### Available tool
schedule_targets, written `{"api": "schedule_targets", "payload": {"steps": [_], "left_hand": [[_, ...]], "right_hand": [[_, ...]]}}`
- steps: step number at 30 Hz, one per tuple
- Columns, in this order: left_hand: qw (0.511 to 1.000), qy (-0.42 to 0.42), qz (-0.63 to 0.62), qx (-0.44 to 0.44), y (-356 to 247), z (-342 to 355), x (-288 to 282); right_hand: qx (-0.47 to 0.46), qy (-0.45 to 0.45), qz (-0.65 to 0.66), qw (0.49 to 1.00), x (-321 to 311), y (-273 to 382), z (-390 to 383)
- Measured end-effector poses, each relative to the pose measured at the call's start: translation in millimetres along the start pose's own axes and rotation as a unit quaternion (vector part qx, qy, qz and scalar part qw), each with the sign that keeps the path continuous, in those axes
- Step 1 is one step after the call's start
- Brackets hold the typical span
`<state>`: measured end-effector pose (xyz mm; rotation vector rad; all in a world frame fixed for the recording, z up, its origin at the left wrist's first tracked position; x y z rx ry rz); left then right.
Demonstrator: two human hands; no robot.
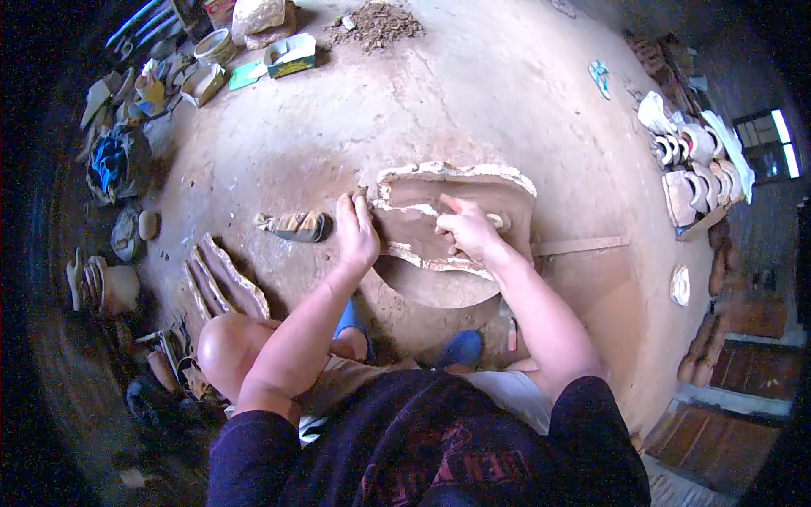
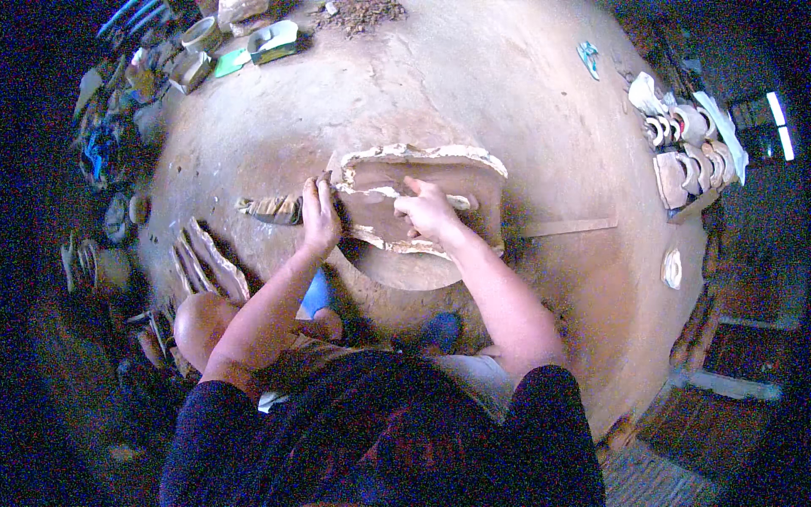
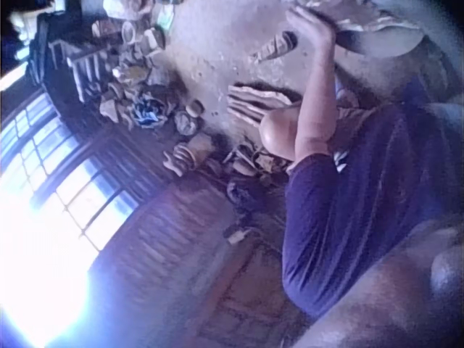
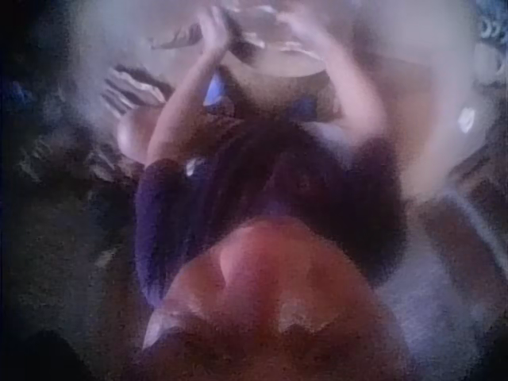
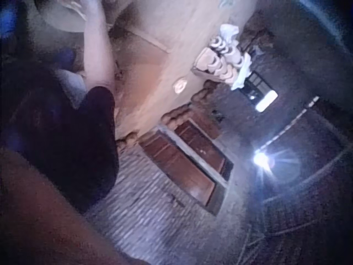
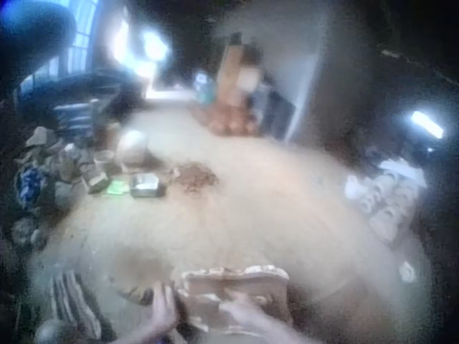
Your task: The person shapes clay inside a mold by pressing and smoothing clay with their fingers, picking up clay, rolling it by hand, and smoothing it into the mold.
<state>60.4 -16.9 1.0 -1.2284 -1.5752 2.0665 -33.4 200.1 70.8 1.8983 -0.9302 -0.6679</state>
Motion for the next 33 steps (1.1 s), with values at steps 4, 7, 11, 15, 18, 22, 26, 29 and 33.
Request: {"api": "schedule_targets", "payload": {"steps": [4,7,11,15,18,22,26,29,33], "left_hand": [[0.999,-0.009,-0.006,-0.038,1.5,-1.2,-2.5],[1.000,-0.009,0.009,0.017,4.1,-2.7,-4.2],[1.000,-0.001,0.024,-0.017,-9.5,-6.0,-7.4],[0.999,-0.007,-0.029,-0.029,-21.6,-3.4,-12.8],[0.999,-0.037,-0.022,-0.014,-18.3,-0.7,-14.0],[0.992,-0.107,-0.002,0.072,-19.7,13.2,-23.4],[0.988,0.042,-0.145,0.037,-77.8,47.1,-30.5],[0.931,0.241,-0.268,-0.052,-109.8,53.5,-34.5],[0.836,0.407,-0.331,-0.163,-122.0,47.6,-34.0]], "right_hand": [[-0.006,0.025,-0.056,0.998,21.5,19.9,2.3],[-0.020,0.036,-0.124,0.991,36.9,30.4,5.0],[-0.086,0.040,-0.317,0.944,50.6,47.3,5.2],[-0.169,0.051,-0.489,0.854,65.5,56.7,13.0],[-0.226,0.066,-0.495,0.837,78.5,57.2,24.3],[-0.093,0.122,-0.171,0.973,89.5,71.5,37.0],[-0.269,0.008,-0.271,0.924,61.1,126.6,35.7],[-0.504,0.031,-0.433,0.747,54.5,160.7,6.8],[-0.497,0.137,-0.476,0.712,50.3,174.7,-9.5]]}}
Point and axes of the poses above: each hand's wrist, its own z-axis towards the middle knuckle, its own x-axis out of the palm, y = z × x, the point moved 5 cm from there along z, towards the middle knuckle, and after that the axes turned 7 degrees about -x, right-handed, at the moved point
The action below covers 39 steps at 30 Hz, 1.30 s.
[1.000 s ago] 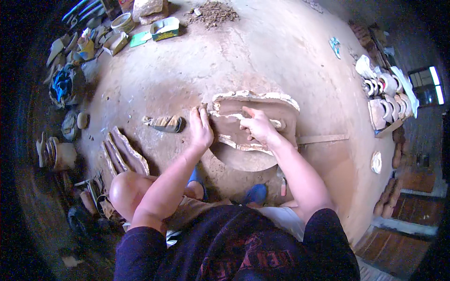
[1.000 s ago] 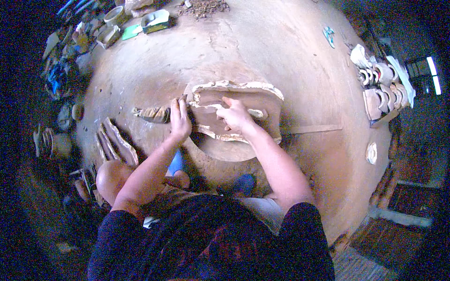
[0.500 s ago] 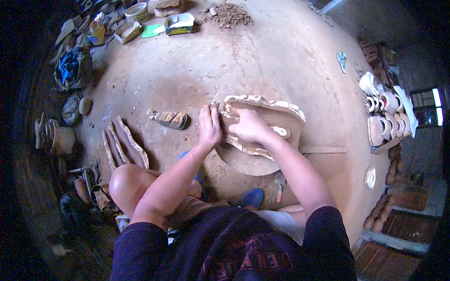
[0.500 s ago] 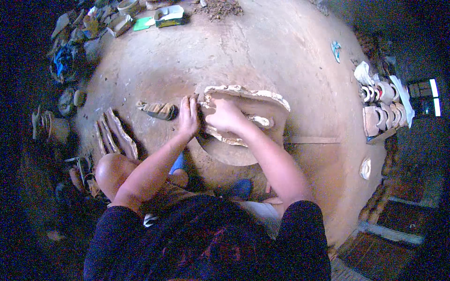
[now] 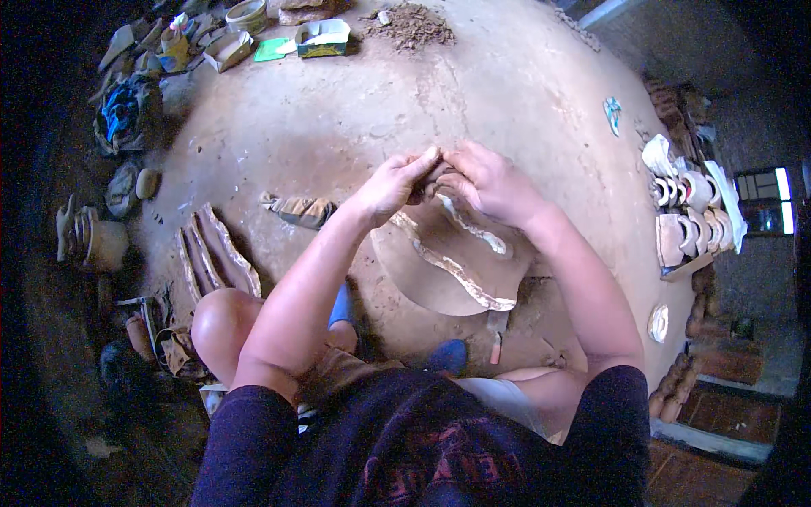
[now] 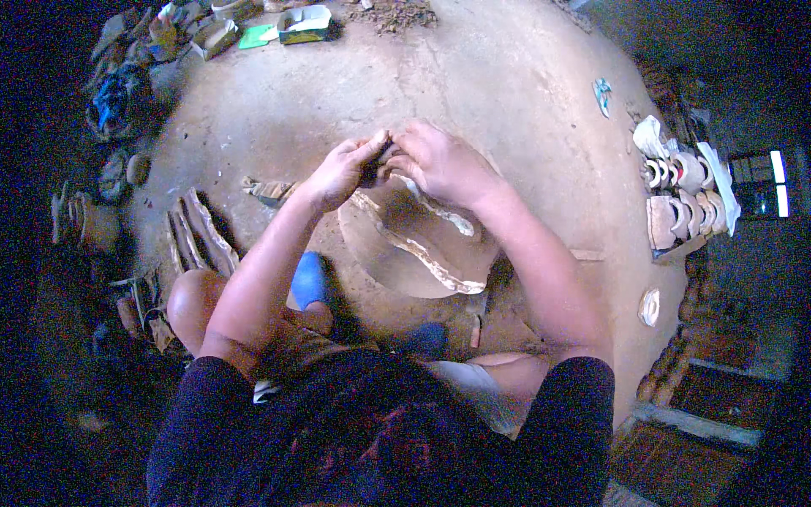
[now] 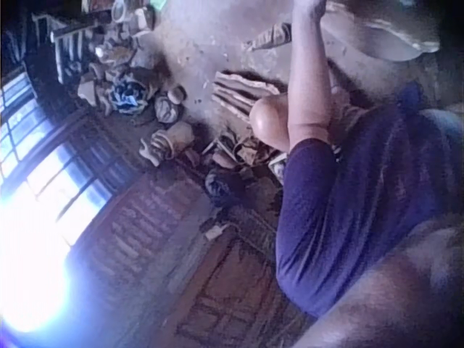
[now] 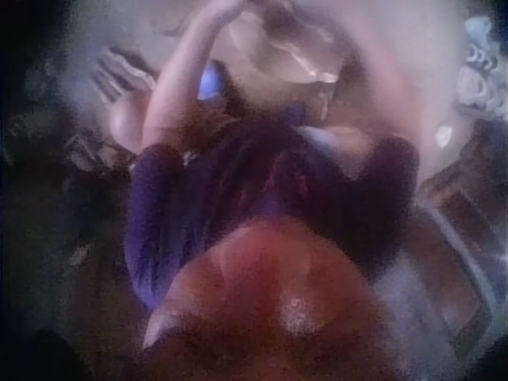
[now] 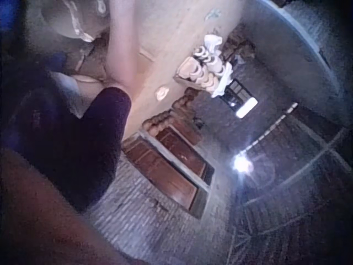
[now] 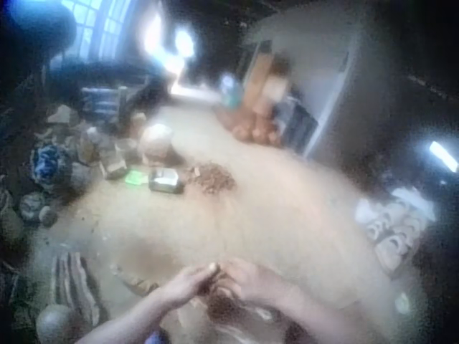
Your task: The person shapes clay inside a mold by pressing and smoothing clay with their fingers, picking up clay, rolling it by hand, and smoothing it into the mold.
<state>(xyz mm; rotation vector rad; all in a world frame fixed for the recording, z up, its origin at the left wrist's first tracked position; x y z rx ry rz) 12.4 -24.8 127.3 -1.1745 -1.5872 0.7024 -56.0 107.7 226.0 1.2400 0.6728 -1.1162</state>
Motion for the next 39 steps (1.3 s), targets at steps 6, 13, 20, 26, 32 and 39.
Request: {"api": "schedule_targets", "payload": {"steps": [6,13,20,26,32,39], "left_hand": [[0.995,0.035,0.093,-0.021,-16.2,2.9,9.0],[0.988,-0.007,0.150,0.039,-11.8,18.1,6.4],[0.836,-0.444,0.258,0.191,24.1,41.8,-82.6],[0.833,-0.441,0.303,0.138,72.1,60.9,-78.8],[0.844,-0.426,0.293,0.140,68.8,66.9,-76.4],[0.844,-0.422,0.298,0.146,64.4,69.8,-76.6]], "right_hand": [[-0.013,0.036,-0.140,0.989,3.2,-4.1,-14.5],[0.134,-0.056,0.029,0.989,7.9,-19.9,-13.2],[0.240,-0.064,-0.014,0.969,40.7,-78.7,-20.4],[0.224,0.044,-0.038,0.973,71.5,-100.1,4.2],[0.241,0.100,-0.023,0.965,75.1,-103.0,12.5],[0.265,0.148,-0.021,0.953,80.7,-117.5,3.7]]}}
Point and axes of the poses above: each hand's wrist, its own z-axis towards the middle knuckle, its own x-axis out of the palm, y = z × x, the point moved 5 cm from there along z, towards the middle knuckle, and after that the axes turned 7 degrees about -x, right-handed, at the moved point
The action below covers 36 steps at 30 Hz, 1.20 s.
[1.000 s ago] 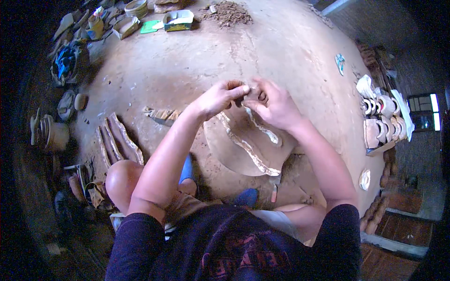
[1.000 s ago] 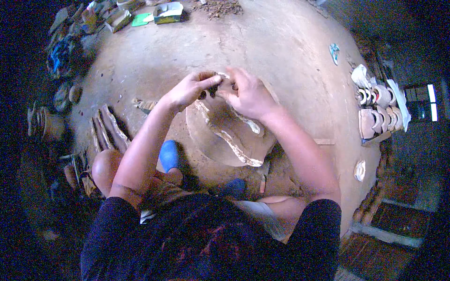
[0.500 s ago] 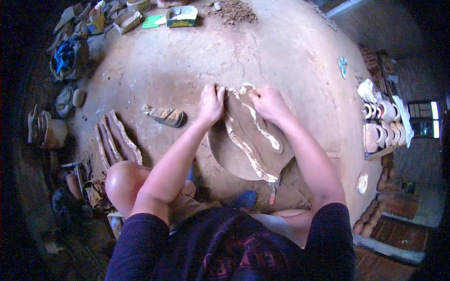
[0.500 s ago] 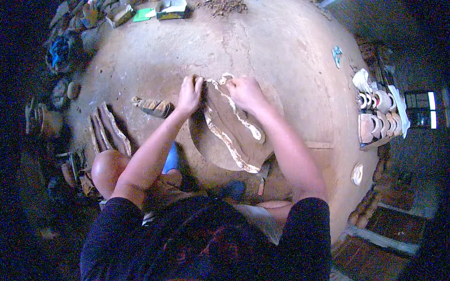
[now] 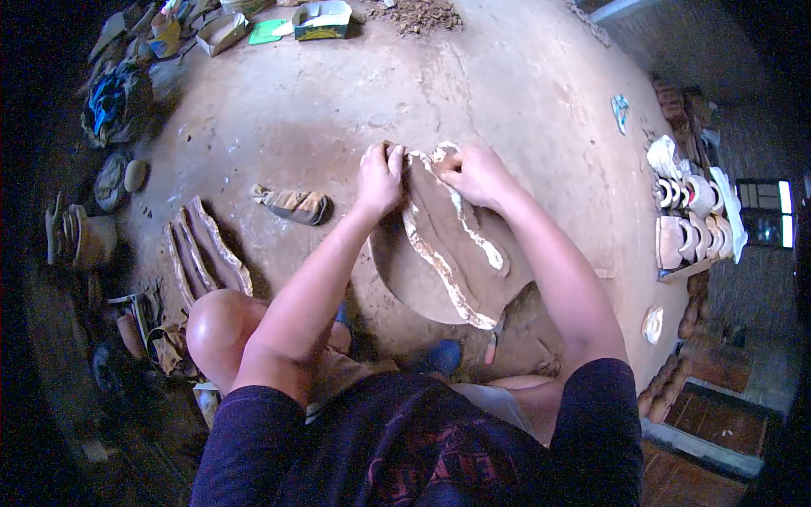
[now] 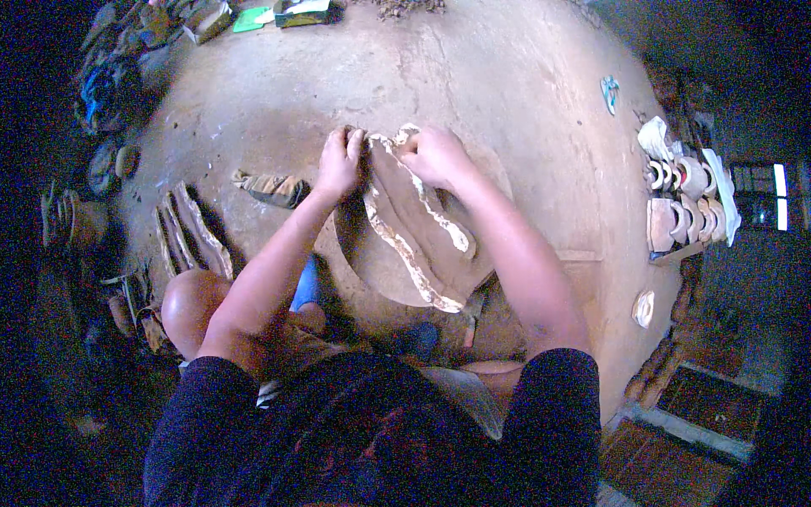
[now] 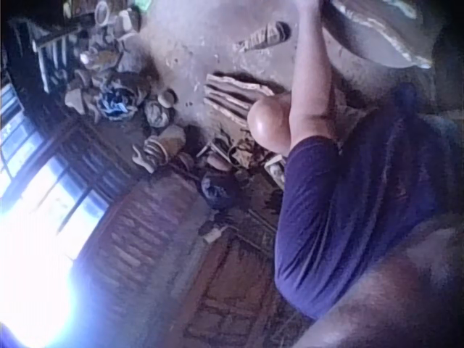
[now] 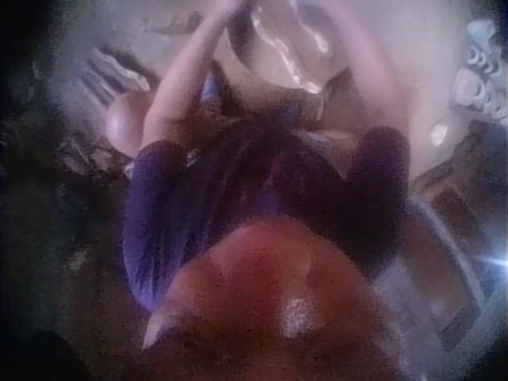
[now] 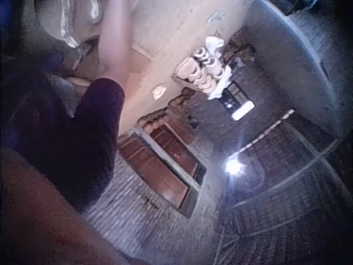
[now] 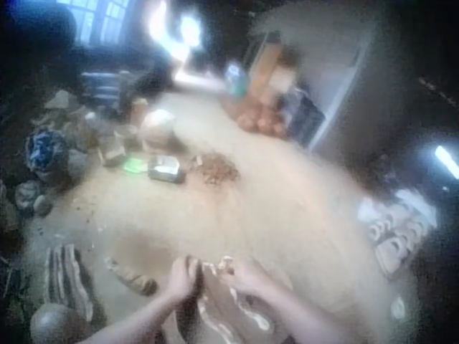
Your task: The person shapes clay inside a mold by pressing and smoothing clay with their fingers, picking up clay, rolling it by hand, and smoothing it into the mold.
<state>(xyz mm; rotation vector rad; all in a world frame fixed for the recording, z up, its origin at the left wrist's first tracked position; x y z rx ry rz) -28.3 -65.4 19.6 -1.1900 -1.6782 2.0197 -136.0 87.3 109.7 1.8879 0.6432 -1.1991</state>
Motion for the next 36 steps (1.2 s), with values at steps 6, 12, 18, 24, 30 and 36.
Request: {"api": "schedule_targets", "payload": {"steps": [6,12,18,24,30,36], "left_hand": [[1.000,0.000,-0.007,0.001,7.7,2.7,2.6],[1.000,0.020,-0.006,-0.019,-2.7,-0.3,-0.6],[1.000,0.005,0.000,-0.009,4.7,0.4,0.1],[1.000,-0.004,0.006,0.000,3.6,0.1,4.1],[1.000,0.011,-0.008,-0.012,-2.3,-0.1,3.9],[1.000,-0.009,0.017,0.004,2.3,-0.3,3.7]], "right_hand": [[-0.022,-0.104,0.034,0.994,6.7,-8.3,-26.6],[0.130,-0.049,0.147,0.979,12.9,-22.6,-36.9],[0.104,-0.142,0.139,0.975,23.7,-24.9,-53.1],[0.195,-0.106,0.221,0.950,31.4,-35.8,-62.3],[0.086,-0.192,0.119,0.970,32.8,-24.9,-84.0],[0.189,-0.131,0.229,0.946,33.7,-28.2,-92.2]]}}
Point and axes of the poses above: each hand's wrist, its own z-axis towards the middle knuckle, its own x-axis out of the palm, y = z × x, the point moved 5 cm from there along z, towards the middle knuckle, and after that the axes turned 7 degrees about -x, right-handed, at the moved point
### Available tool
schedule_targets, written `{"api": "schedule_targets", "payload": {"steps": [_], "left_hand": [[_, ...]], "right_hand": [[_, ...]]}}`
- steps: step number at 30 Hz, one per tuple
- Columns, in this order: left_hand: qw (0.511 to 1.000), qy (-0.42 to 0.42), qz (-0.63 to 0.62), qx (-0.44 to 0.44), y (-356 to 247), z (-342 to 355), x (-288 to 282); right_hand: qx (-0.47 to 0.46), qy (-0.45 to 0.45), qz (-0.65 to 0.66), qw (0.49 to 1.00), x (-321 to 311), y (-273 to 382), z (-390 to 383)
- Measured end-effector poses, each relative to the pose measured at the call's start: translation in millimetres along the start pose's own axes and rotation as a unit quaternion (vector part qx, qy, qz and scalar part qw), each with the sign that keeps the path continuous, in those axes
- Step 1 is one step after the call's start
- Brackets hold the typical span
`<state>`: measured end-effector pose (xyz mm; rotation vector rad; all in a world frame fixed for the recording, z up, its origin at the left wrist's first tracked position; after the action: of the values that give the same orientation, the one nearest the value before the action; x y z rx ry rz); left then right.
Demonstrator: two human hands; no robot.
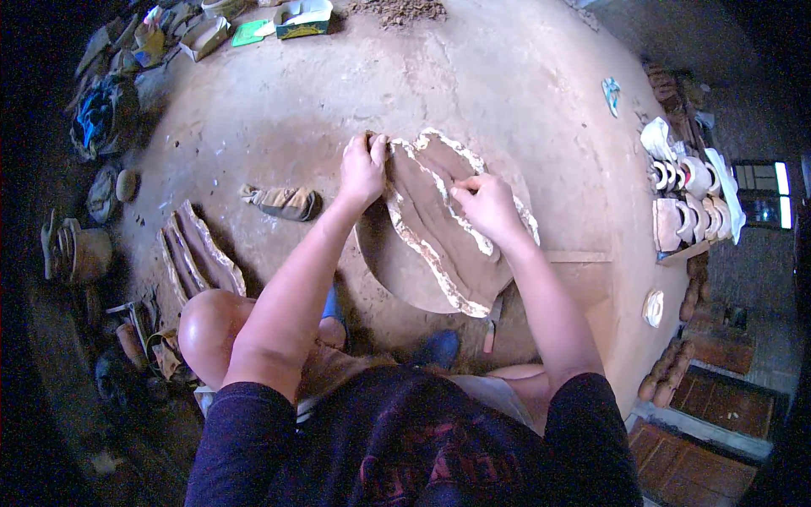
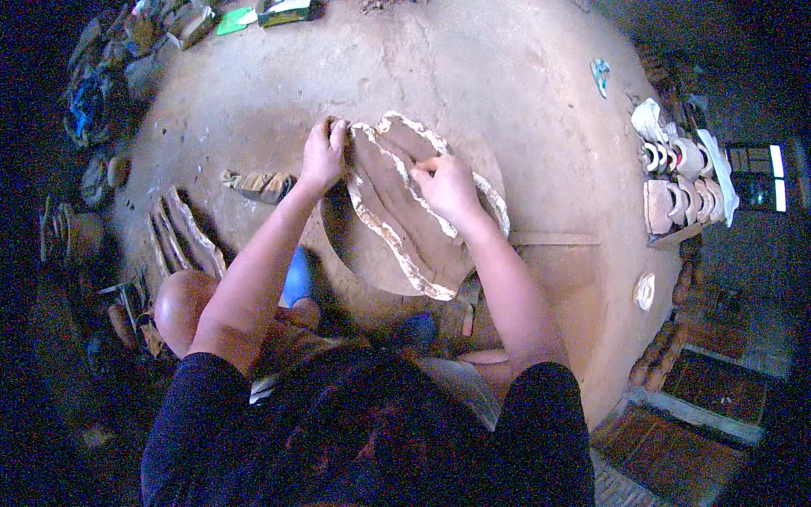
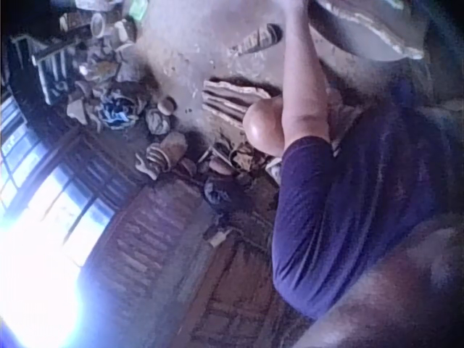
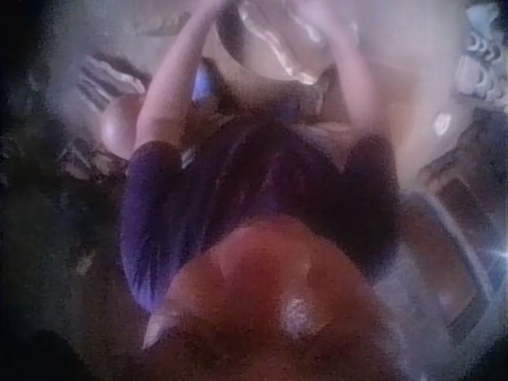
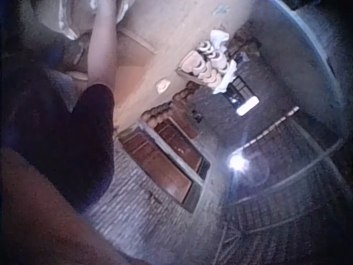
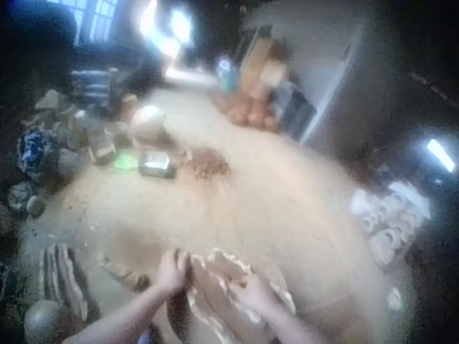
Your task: The person shapes clay inside a mold by pressing and smoothing clay with their fingers, picking up clay, rolling it by hand, and smoothing it into the mold.
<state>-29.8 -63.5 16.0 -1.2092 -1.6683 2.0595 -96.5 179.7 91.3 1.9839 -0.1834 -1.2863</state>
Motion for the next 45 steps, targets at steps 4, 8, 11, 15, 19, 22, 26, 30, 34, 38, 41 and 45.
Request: {"api": "schedule_targets", "payload": {"steps": [4,8,11,15,19,22,26,30,34,38,41,45], "left_hand": [[1.000,0.022,0.001,-0.006,-6.7,-1.4,2.6],[0.999,0.037,0.001,-0.016,2.3,0.8,0.8],[1.000,0.013,0.013,0.007,4.1,3.0,2.1],[1.000,0.021,-0.009,0.004,2.4,3.0,7.3],[0.999,0.039,-0.019,-0.019,7.8,4.1,9.6],[0.999,0.031,-0.015,-0.013,8.2,3.8,8.4],[0.999,0.049,-0.018,-0.011,9.1,4.4,9.8],[0.999,0.032,-0.002,-0.014,8.7,3.9,8.1],[0.998,0.047,-0.024,-0.016,0.9,-0.4,7.8],[0.999,0.032,-0.016,0.008,-1.1,-1.1,4.2],[0.998,0.047,-0.040,0.002,-1.0,-4.1,3.2],[0.999,0.036,-0.010,0.004,-1.4,-6.2,2.2]], "right_hand": [[-0.176,-0.068,-0.135,0.973,2.4,-13.3,-13.9],[-0.134,-0.039,-0.110,0.984,-3.2,-3.2,-15.5],[-0.006,0.044,-0.034,0.998,-2.5,-14.3,-13.6],[-0.114,-0.010,-0.158,0.981,-3.2,-25.0,-25.1],[-0.116,0.034,-0.193,0.974,-10.4,-27.9,-23.8],[-0.017,0.077,-0.122,0.989,-16.8,-18.7,-23.0],[-0.065,0.044,-0.155,0.985,-18.5,-28.9,-31.7],[-0.036,0.086,-0.197,0.976,-23.2,-38.0,-37.0],[0.032,0.111,-0.123,0.986,-29.0,-43.7,-38.7],[-0.026,0.041,-0.115,0.992,-26.6,-57.9,-52.7],[-0.018,0.048,-0.120,0.991,-29.0,-62.2,-54.6],[0.074,0.043,0.011,0.996,-14.6,-72.2,-69.3]]}}
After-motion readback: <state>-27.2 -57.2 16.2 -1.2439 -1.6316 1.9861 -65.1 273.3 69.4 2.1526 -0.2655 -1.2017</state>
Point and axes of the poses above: each hand's wrist, its own z-axis towards the middle knuckle, its own x-axis out of the palm, y = z × x, the point moved 5 cm from there along z, towards the middle knuckle, and after that the axes turned 7 degrees about -x, right-handed, at the moved point
